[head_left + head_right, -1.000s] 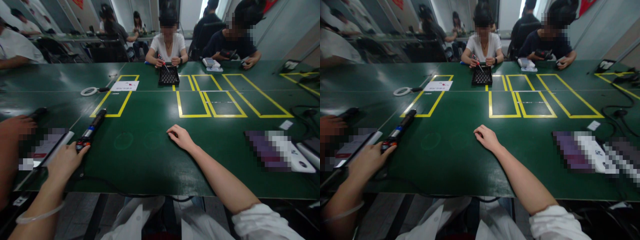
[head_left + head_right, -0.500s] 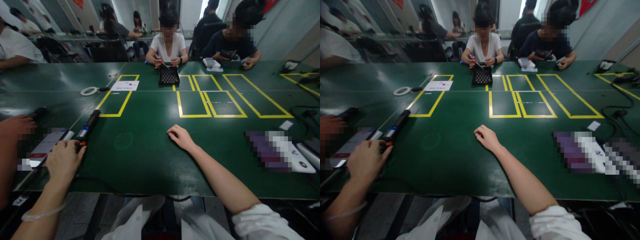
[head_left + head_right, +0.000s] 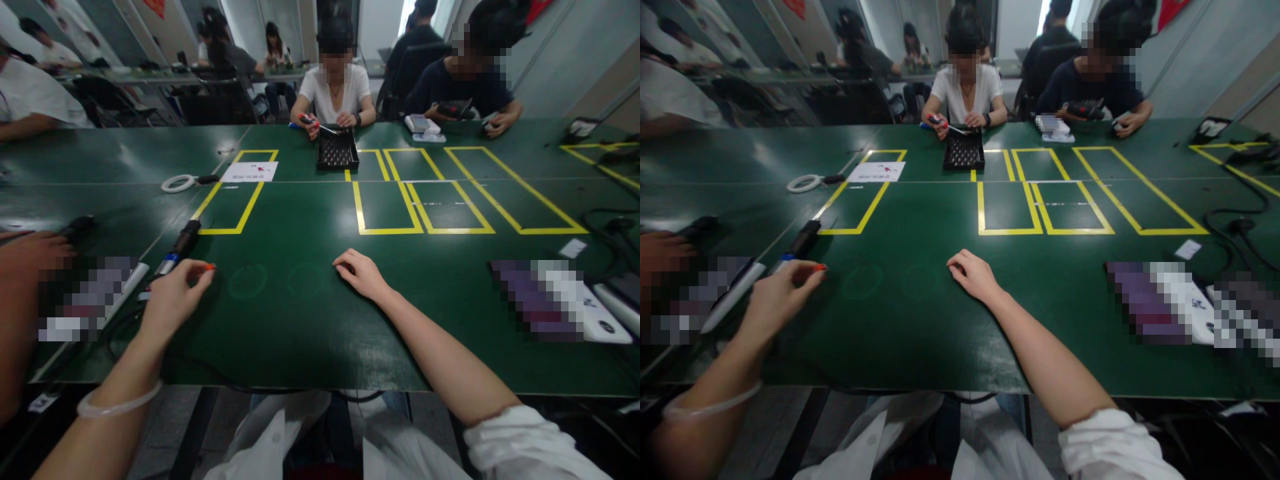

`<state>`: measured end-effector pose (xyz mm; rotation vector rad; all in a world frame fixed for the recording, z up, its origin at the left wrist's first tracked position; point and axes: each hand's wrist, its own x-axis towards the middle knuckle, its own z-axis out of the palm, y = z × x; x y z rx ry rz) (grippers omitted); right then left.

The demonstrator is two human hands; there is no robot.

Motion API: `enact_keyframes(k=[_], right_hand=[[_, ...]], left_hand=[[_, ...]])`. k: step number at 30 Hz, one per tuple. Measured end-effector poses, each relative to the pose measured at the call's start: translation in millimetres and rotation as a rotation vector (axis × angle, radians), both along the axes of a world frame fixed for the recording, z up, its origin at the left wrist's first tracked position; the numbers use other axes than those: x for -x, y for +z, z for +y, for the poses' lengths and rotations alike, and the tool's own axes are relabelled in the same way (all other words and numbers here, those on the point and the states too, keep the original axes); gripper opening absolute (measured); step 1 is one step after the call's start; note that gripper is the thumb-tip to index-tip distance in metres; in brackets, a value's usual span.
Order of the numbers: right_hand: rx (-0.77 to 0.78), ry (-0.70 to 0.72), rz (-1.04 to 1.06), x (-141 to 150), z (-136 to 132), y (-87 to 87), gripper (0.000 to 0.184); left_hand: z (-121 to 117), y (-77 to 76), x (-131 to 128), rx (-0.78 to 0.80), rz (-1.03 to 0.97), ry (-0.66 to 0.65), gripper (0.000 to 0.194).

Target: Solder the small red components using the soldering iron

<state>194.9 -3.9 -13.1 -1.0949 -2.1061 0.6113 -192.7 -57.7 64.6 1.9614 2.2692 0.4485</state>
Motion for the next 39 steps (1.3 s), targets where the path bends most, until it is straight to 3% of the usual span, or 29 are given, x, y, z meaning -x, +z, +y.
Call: enact_keyframes(k=[4,8,12,16,21,24,31,39], right_hand=[[0.012,-0.007,0.021,-0.5,0.5,-0.2,0.013],[0.027,-0.002,0.081,-1.1,0.9,1.3,0.011],[0.110,0.023,0.218,-0.4,0.9,2.4,0.019],[0.145,0.083,0.251,1.6,0.1,3.2,0.033],[0.093,0.095,0.178,2.8,-1.3,5.6,0.012],[0.091,0.052,0.178,2.3,-1.5,7.2,0.010],[0.062,0.013,0.123,1.9,-1.4,5.2,0.009],[0.050,0.031,0.117,1.3,-2.0,5.5,0.010]], left_hand=[[28.5,-1.0,-72.9,0.016,-0.381,-0.282,0.042],[53.8,-5.1,-143.2,0.166,-0.630,-0.562,0.043],[65.3,-16.1,-179.4,0.281,-0.761,-0.695,0.041],[64.3,-31.3,-186.6,0.328,-0.909,-0.686,0.046],[60.1,-40.8,-187.0,0.364,-0.962,-0.687,0.043],[59.2,-43.4,-187.6,0.346,-0.989,-0.661,0.039],[57.8,-49.7,-186.2,0.255,-0.900,-0.668,0.026],[56.9,-49.9,-184.6,0.247,-0.860,-0.687,0.024]])
